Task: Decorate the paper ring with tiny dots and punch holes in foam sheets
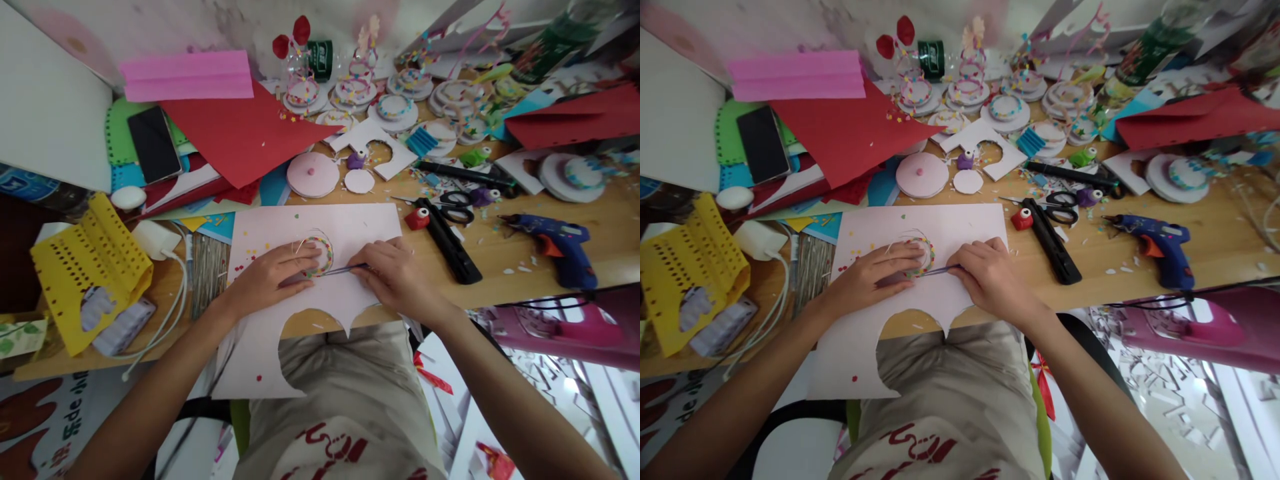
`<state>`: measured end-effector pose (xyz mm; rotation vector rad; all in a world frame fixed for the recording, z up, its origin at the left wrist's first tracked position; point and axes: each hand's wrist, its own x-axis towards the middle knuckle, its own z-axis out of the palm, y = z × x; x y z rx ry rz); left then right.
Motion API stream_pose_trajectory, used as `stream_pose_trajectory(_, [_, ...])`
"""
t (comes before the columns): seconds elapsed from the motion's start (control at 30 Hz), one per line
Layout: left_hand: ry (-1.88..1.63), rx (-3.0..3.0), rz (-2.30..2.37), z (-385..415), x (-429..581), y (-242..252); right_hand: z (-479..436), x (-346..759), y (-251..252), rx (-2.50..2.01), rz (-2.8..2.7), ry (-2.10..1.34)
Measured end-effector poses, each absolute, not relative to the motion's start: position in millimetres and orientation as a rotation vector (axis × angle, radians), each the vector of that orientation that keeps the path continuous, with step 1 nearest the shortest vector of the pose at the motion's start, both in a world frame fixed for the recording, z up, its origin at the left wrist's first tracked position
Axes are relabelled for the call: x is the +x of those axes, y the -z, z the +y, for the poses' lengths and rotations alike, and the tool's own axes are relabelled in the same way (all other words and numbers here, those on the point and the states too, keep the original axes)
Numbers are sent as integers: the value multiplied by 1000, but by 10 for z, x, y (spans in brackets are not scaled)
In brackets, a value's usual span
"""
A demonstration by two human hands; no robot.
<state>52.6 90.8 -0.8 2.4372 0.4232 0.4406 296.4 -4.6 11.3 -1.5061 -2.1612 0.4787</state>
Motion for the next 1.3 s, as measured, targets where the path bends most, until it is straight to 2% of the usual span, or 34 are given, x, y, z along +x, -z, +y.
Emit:
stream_pose_trajectory(0.73, [-493,2466,375,920,521,35,-114,3208,-38,-1521,-2082,-425])
stream_pose_trajectory(0.93, [-464,2581,449,899,501,11,-131,3180,-30,-1632,-1701,-566])
stream_pose_trajectory(1.07, [-478,2660,629,899,530,19,-14,2953,-75,-1613,-1463,-815])
stream_pose_trajectory(1.17, [-444,2681,744,906,562,41,86,2815,-71,-1572,-1416,-954])
stream_pose_trajectory(1.3, [-373,2674,764,910,568,56,171,2757,-37,-1576,-1466,-975])
